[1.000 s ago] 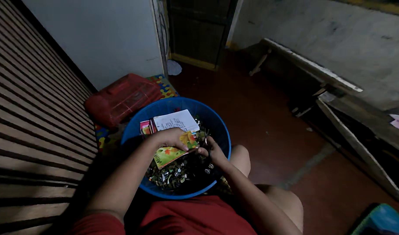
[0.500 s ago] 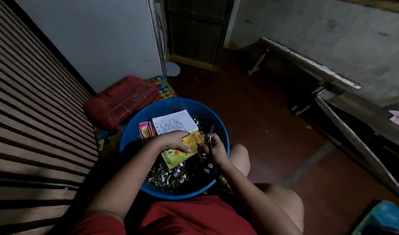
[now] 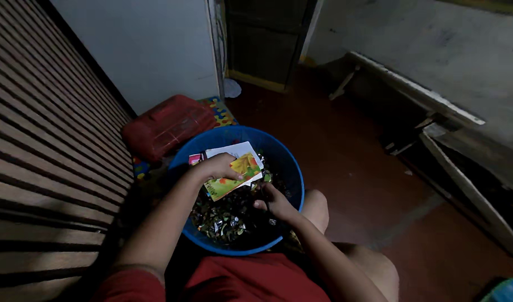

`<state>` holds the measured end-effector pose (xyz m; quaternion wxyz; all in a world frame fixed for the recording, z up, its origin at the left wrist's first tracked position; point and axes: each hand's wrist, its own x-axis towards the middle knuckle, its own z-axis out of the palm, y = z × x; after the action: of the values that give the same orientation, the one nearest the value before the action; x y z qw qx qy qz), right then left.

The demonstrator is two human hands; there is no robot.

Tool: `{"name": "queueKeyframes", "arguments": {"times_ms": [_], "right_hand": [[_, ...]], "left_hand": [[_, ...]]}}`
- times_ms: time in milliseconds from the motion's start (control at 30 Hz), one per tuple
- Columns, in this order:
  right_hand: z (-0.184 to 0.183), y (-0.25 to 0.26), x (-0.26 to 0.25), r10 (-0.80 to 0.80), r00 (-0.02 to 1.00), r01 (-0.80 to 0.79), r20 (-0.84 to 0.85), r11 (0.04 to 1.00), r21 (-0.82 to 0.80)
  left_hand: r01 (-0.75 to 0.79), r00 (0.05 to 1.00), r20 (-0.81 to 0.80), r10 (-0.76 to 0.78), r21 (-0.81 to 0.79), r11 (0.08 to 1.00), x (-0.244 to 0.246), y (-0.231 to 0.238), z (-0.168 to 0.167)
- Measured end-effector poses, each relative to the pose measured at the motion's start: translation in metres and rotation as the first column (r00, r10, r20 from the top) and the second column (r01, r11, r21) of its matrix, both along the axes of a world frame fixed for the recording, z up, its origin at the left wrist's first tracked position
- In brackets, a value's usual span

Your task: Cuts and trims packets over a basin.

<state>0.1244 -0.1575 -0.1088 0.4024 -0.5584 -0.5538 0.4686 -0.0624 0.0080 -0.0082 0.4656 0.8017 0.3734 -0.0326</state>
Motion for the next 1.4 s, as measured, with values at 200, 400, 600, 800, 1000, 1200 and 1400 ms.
{"name": "queueKeyframes", "arguments": {"times_ms": [200, 400, 600, 800, 1000, 1200, 1400], "right_hand": [[0.001, -0.002, 0.0, 0.03, 1.0, -0.03, 0.01, 0.999, 0.014], [-0.003, -0.002, 0.001, 0.047, 0.998, -0.046, 0.031, 0.999, -0.018], [0.001, -0.003, 0.0, 0.047, 0.997, -0.046, 0.056, 0.999, -0.017], [0.0, -0.004, -0.001, -0.053, 0.992, 0.05, 0.112, 0.998, 0.029], [0.003, -0.005, -0.001, -0.069, 0.993, 0.067, 0.097, 0.997, 0.027], [0.0, -0.002, -0.003, -0.028, 0.991, 0.033, 0.13, 0.999, -0.035], [0.006, -0.004, -0.001, -0.07, 0.991, 0.075, 0.118, 0.996, -0.039]], "left_hand": [[0.151, 0.986, -0.075, -0.146, 0.052, 0.987, 0.009, -0.006, -0.006], [0.132, 0.986, -0.117, -0.122, 0.075, 0.988, 0.012, -0.007, -0.002], [0.136, 0.985, -0.115, -0.13, 0.053, 0.989, 0.013, -0.011, 0.0], [0.117, 0.991, -0.063, -0.116, 0.026, 0.993, 0.012, -0.009, -0.002], [0.112, 0.993, -0.043, -0.112, -0.006, 0.994, 0.011, -0.006, -0.005], [0.206, 0.975, -0.074, -0.209, -0.048, 0.977, 0.016, -0.012, -0.015], [0.2, 0.977, -0.066, -0.202, -0.032, 0.979, 0.015, -0.008, -0.016]]}}
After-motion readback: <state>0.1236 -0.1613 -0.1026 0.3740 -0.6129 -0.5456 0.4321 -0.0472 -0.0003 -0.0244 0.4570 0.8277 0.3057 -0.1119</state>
